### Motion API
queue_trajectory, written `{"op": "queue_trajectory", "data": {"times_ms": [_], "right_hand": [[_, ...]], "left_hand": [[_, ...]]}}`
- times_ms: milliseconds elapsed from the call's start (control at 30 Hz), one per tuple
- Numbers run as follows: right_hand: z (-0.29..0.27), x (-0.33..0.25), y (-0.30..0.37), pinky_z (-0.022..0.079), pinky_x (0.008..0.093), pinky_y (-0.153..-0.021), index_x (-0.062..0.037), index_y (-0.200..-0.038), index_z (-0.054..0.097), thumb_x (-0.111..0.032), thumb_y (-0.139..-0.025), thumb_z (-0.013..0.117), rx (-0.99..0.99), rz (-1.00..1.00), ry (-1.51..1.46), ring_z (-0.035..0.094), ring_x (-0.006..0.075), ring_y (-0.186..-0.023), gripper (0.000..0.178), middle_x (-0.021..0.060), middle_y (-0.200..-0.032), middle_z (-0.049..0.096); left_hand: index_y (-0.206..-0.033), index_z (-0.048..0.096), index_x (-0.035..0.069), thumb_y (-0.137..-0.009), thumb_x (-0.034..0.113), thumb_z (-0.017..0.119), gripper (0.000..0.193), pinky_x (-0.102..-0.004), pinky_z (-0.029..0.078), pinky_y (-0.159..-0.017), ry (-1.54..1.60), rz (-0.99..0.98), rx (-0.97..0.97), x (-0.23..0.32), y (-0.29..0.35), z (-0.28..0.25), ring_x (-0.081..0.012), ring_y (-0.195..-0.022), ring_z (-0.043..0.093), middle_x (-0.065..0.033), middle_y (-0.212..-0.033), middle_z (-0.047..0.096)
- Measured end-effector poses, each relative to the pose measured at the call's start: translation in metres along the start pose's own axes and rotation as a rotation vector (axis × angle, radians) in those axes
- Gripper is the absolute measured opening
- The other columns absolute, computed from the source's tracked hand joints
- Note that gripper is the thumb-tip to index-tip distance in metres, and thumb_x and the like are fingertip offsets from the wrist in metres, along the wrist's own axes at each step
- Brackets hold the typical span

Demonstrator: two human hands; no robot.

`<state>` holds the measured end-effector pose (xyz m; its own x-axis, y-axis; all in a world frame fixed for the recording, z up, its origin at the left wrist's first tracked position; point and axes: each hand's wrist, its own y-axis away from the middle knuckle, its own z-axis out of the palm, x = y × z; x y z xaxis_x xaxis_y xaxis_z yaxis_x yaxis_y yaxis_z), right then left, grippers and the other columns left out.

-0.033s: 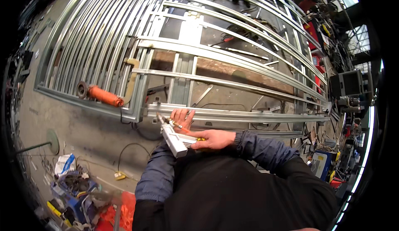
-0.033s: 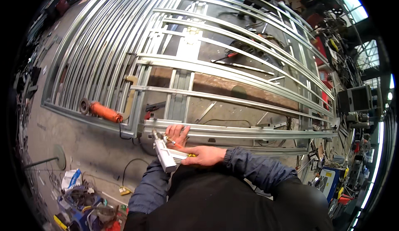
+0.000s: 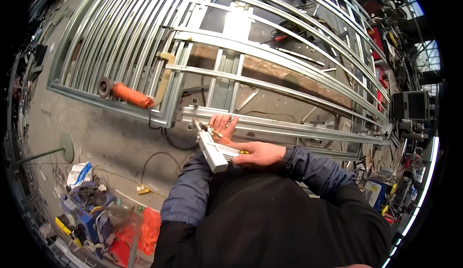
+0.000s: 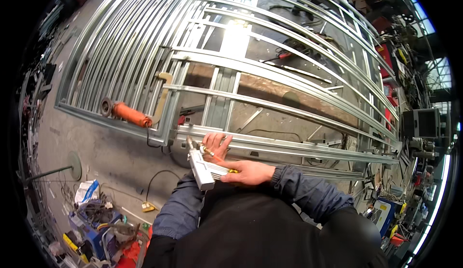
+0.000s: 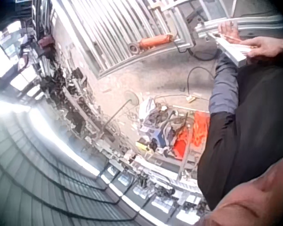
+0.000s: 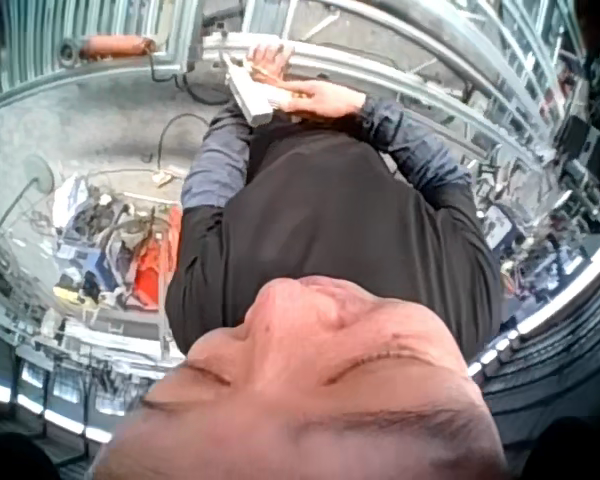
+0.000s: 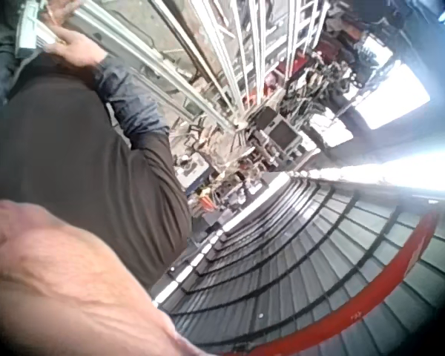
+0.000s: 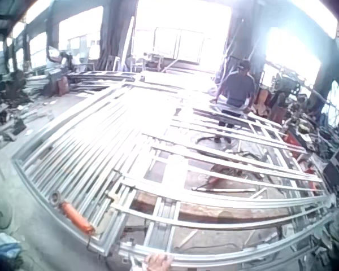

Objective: The person positions metal bars onto a large metal frame structure and uses a handheld welding tool to weld the bars to the frame. The person repeatedly aligns bars and welds them in place.

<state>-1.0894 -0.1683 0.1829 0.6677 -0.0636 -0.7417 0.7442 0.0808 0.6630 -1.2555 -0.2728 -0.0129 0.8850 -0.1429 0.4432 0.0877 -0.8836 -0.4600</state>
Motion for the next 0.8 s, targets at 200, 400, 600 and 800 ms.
{"op": "queue_trajectory", "data": {"times_ms": [200, 400, 600, 800], "right_hand": [[-0.006, -0.014, 0.008, 0.051, 0.0328, -0.107, -0.0171, -0.170, 0.044, -0.044, -0.112, 0.066, -0.002, 0.017, -0.034, 0.066, 0.0163, -0.120, 0.068, 0.0121, -0.135, 0.073], [-0.007, 0.003, 0.001, 0.052, 0.0317, -0.104, -0.0164, -0.169, 0.045, -0.043, -0.111, 0.067, 0.018, -0.050, -0.024, 0.068, 0.0140, -0.115, 0.068, 0.0094, -0.127, 0.076], [-0.005, 0.008, 0.000, 0.052, 0.0323, -0.105, -0.0151, -0.169, 0.045, -0.040, -0.111, 0.068, 0.043, -0.068, -0.011, 0.067, 0.0145, -0.116, 0.067, 0.0096, -0.132, 0.074], [-0.004, 0.007, 0.002, 0.055, 0.0304, -0.098, -0.0160, -0.168, 0.046, -0.045, -0.111, 0.068, 0.046, -0.050, -0.002, 0.068, 0.0123, -0.106, 0.068, 0.0064, -0.120, 0.077]], "left_hand": [[-0.139, 0.073, 0.019, -0.075, 0.019, 0.077, 0.064, -0.0517, 0.044, -0.113, 0.004, -0.024, 0.061, 0.005, -0.007, 0.011, -0.0286, -0.123, 0.062, -0.0062, -0.129, 0.066], [-0.145, 0.068, 0.012, -0.081, 0.064, 0.066, 0.082, -0.0541, 0.039, -0.115, -0.053, 0.045, -0.016, -0.008, 0.001, 0.022, -0.0340, -0.129, 0.059, -0.0144, -0.136, 0.063], [-0.144, 0.068, 0.011, -0.080, 0.062, 0.064, 0.081, -0.0542, 0.041, -0.113, -0.011, 0.064, 0.000, -0.006, -0.005, 0.014, -0.0344, -0.128, 0.059, -0.0143, -0.135, 0.064], [-0.140, 0.070, 0.012, -0.082, 0.053, 0.065, 0.071, -0.0525, 0.041, -0.113, -0.033, 0.050, -0.001, -0.005, -0.005, 0.014, -0.0332, -0.125, 0.060, -0.0127, -0.131, 0.064]]}}
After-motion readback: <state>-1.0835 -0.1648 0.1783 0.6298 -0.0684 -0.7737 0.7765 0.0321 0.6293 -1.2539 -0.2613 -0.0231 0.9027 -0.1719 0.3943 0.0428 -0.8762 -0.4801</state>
